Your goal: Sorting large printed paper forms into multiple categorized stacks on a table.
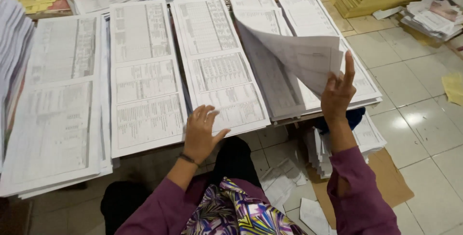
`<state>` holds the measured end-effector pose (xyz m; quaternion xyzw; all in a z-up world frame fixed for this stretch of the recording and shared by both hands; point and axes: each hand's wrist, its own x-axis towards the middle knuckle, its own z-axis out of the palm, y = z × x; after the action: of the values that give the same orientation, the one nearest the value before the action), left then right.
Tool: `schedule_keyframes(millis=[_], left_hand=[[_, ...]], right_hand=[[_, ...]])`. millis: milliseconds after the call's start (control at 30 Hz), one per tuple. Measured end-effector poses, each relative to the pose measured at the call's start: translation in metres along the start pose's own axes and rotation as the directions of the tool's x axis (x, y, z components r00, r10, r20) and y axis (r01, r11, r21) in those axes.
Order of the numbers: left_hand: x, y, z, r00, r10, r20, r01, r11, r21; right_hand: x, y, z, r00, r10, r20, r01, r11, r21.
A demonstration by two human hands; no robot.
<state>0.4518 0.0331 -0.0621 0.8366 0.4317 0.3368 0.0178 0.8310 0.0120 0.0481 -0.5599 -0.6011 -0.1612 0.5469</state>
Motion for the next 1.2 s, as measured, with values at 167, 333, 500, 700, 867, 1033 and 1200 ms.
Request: schedule_keyframes(millis=[167, 333, 500, 700, 867, 1033, 1200], left_hand=[[-0.055, -0.016, 0.015, 0.997, 0.069, 0.046, -0.073, 0.992, 0.106], [-0.051, -0.020, 0.026, 0.998, -0.010, 0.060, 0.009, 1.000, 0.020], [-0.030, -0.016, 0.030, 0.992, -0.125, -0.006, 0.124, 0.989, -0.078], [-0.026, -0.048, -0.084, 0.955, -0.270, -0.119, 0.219, 0.919, -0.327], [-0.098, -0.135, -0.124, 0.950, -0.265, -0.165, 0.273, 0.962, 0.027], [-0.143, -0.161, -0.125, 0.957, -0.289, -0.005, 0.281, 0.928, 0.244], [-0.138, -0.176, -0.104, 0.950, -0.311, 0.044, 0.289, 0.921, 0.261]], right_hand=[[-0.024, -0.007, 0.072, 0.890, -0.450, 0.065, 0.453, 0.891, -0.038], [-0.086, -0.094, 0.108, 0.761, -0.592, 0.265, 0.572, 0.805, 0.155], [-0.123, -0.125, 0.105, 0.664, -0.331, 0.670, 0.320, 0.936, 0.145], [-0.022, -0.122, 0.099, 0.785, 0.085, 0.613, -0.176, 0.980, 0.090], [0.025, -0.153, 0.111, 0.938, -0.260, 0.231, 0.229, 0.961, 0.152], [-0.027, -0.183, 0.193, 0.778, -0.598, 0.193, 0.602, 0.797, 0.046], [-0.129, -0.267, 0.233, 0.686, -0.581, 0.438, 0.468, 0.813, 0.346]])
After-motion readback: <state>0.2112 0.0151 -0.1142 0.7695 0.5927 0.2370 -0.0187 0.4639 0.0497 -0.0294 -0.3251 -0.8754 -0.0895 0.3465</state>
